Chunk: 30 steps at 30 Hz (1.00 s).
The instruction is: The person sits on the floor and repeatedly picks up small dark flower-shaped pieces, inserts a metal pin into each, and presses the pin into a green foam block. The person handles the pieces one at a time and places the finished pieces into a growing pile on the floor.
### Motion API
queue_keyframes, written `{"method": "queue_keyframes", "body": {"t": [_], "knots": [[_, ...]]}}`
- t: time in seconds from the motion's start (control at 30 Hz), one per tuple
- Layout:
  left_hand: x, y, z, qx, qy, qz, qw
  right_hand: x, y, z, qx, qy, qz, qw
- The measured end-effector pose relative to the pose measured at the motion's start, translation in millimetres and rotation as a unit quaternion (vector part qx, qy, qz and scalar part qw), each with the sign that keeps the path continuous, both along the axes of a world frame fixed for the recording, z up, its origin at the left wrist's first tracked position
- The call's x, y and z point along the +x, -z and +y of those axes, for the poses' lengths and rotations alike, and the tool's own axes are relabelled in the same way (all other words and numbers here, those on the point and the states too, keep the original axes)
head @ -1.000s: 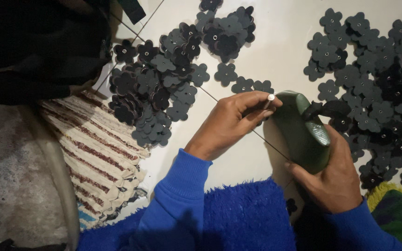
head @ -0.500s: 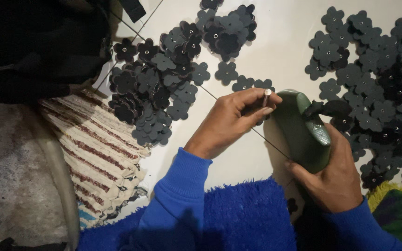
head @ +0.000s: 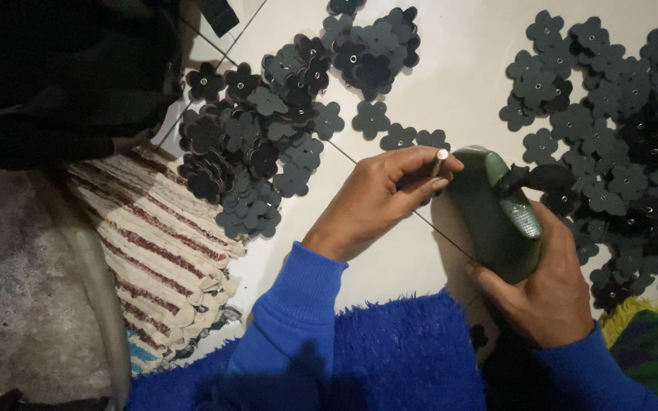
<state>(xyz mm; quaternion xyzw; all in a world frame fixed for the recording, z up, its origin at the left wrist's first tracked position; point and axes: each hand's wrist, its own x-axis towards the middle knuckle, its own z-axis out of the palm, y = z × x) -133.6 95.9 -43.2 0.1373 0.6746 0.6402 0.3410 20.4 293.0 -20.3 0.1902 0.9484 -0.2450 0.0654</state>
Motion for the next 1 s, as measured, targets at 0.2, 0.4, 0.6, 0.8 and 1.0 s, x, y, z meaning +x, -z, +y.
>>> {"method": "queue_keyframes", "body": {"t": [0.2, 0.4, 0.6, 0.8, 1.0], "knots": [[-0.3, 1.7, -0.5, 0.057, -0.013, 0.000, 0.998, 0.7, 0.5, 0.0, 0.001, 0.010, -0.011, 1.000], [-0.2, 3.8, -0.4, 0.052, -0.008, 0.017, 0.998, -0.2, 0.5, 0.5, 0.013, -0.008, 0.001, 1.000], [0.2, 2.2, -1.3, 0.028, -0.004, 0.010, 1.000, -1.3, -1.2, -1.7, 0.000, 0.005, -0.008, 1.000], [2.6, 3.4, -0.4, 0.053, -0.014, 0.042, 0.998, -0.5, -1.3, -2.6, 0.007, 0.002, 0.012, 1.000], [1.7, 6.1, -1.9, 0.067, -0.012, 0.051, 0.996, -0.3, 0.3, -1.0, 0.012, -0.009, 0.012, 1.000]]}}
